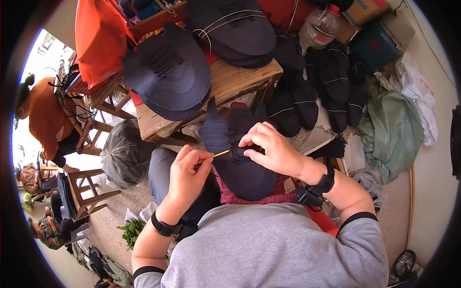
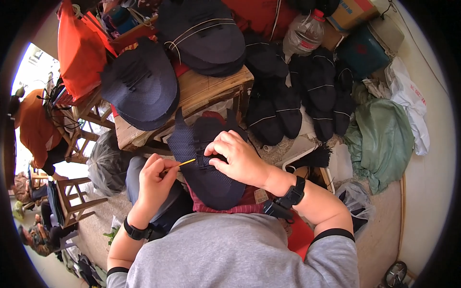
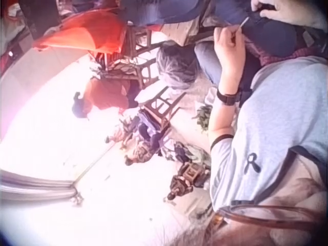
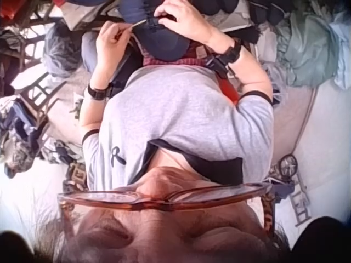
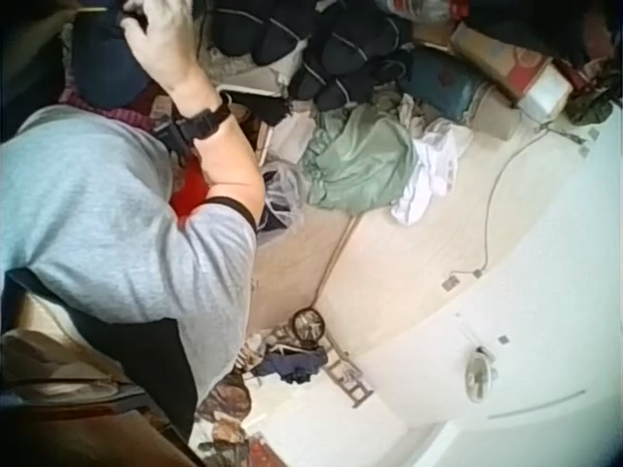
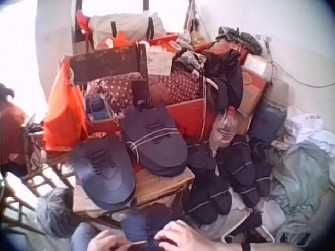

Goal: Lacing a black shoe upper with a yellow stitching tool.

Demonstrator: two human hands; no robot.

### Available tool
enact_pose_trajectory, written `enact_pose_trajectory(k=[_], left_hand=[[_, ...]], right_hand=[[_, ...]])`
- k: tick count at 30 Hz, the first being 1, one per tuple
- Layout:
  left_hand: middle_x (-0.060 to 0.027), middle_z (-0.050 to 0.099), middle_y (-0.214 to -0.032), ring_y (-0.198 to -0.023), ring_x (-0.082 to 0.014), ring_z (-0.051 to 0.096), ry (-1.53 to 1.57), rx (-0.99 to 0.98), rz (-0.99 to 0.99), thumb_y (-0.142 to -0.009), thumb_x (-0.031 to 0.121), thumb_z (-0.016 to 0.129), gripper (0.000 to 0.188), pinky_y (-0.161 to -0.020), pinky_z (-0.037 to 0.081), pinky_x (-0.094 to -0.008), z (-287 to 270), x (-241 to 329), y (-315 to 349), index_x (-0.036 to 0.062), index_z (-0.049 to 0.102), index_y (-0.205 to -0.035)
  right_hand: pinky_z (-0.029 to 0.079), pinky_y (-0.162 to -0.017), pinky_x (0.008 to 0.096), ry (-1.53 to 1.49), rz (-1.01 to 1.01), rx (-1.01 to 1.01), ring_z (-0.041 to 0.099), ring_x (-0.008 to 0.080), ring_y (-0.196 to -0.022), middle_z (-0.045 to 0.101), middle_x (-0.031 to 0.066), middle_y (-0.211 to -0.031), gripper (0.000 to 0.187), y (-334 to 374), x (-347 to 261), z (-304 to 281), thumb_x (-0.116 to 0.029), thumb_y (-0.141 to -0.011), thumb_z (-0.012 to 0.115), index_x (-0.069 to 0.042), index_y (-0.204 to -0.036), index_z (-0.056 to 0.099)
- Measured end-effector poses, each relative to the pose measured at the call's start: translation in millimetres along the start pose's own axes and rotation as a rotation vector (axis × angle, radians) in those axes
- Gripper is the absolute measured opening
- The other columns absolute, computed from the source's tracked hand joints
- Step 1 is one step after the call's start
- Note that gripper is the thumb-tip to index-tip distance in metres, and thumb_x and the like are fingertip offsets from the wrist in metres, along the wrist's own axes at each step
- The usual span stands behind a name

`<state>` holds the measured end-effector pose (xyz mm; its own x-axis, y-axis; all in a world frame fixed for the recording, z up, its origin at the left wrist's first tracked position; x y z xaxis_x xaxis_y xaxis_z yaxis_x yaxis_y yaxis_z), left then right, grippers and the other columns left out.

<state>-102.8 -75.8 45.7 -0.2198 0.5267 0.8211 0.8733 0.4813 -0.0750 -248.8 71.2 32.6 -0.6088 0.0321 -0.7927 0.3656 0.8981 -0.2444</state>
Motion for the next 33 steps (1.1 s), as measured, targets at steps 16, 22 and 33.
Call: enact_pose_trajectory(k=[16, 22, 33], left_hand=[[-0.0121, 0.055, -0.078, -0.063, -0.0268, 0.059, -0.186, -0.002, 0.193, -0.081, -0.004, 0.068, 0.008, -0.056, 0.048, -0.0338, 5, 15, -7, -0.0009, 0.067, -0.088], [-0.0121, 0.056, -0.079, -0.064, -0.0262, 0.061, -0.199, -0.034, 0.187, -0.081, -0.004, 0.068, 0.008, -0.057, 0.049, -0.0337, 6, 10, -3, -0.0009, 0.067, -0.089], [-0.0047, 0.053, -0.079, -0.064, -0.0107, 0.055, 0.057, -0.063, 0.033, -0.084, -0.003, 0.069, 0.007, -0.056, 0.043, -0.0259, 6, -4, -7, -0.0021, 0.070, -0.091]], right_hand=[[0.050, -0.070, 0.0283, -0.086, 0.081, -0.088, 0.060, 0.0164, -0.087, 0.060, 0.0038, -0.094, 0.011, -9, 4, 3, -0.007, -0.086, 0.072, -0.006, -0.097, 0.072], [0.050, -0.070, 0.0255, -0.185, 0.229, -0.128, 0.060, 0.0113, -0.081, 0.060, 0.0027, -0.095, 0.011, -8, 8, 2, -0.005, -0.090, 0.068, -0.005, -0.100, 0.071], [0.050, -0.072, 0.0232, -0.243, 0.256, -0.080, 0.060, 0.0089, -0.079, 0.060, 0.0038, -0.096, 0.009, -8, 19, 6, -0.001, -0.093, 0.064, 0.000, -0.099, 0.070]])
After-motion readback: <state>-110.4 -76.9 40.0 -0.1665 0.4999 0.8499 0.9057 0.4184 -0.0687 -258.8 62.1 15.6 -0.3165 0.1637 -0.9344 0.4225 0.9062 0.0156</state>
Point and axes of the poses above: each hand's wrist, its own y-axis away from the middle knuckle, its own z-axis out of the palm, x = y × z, the point moved 7 cm from there along -y, towards the middle knuckle
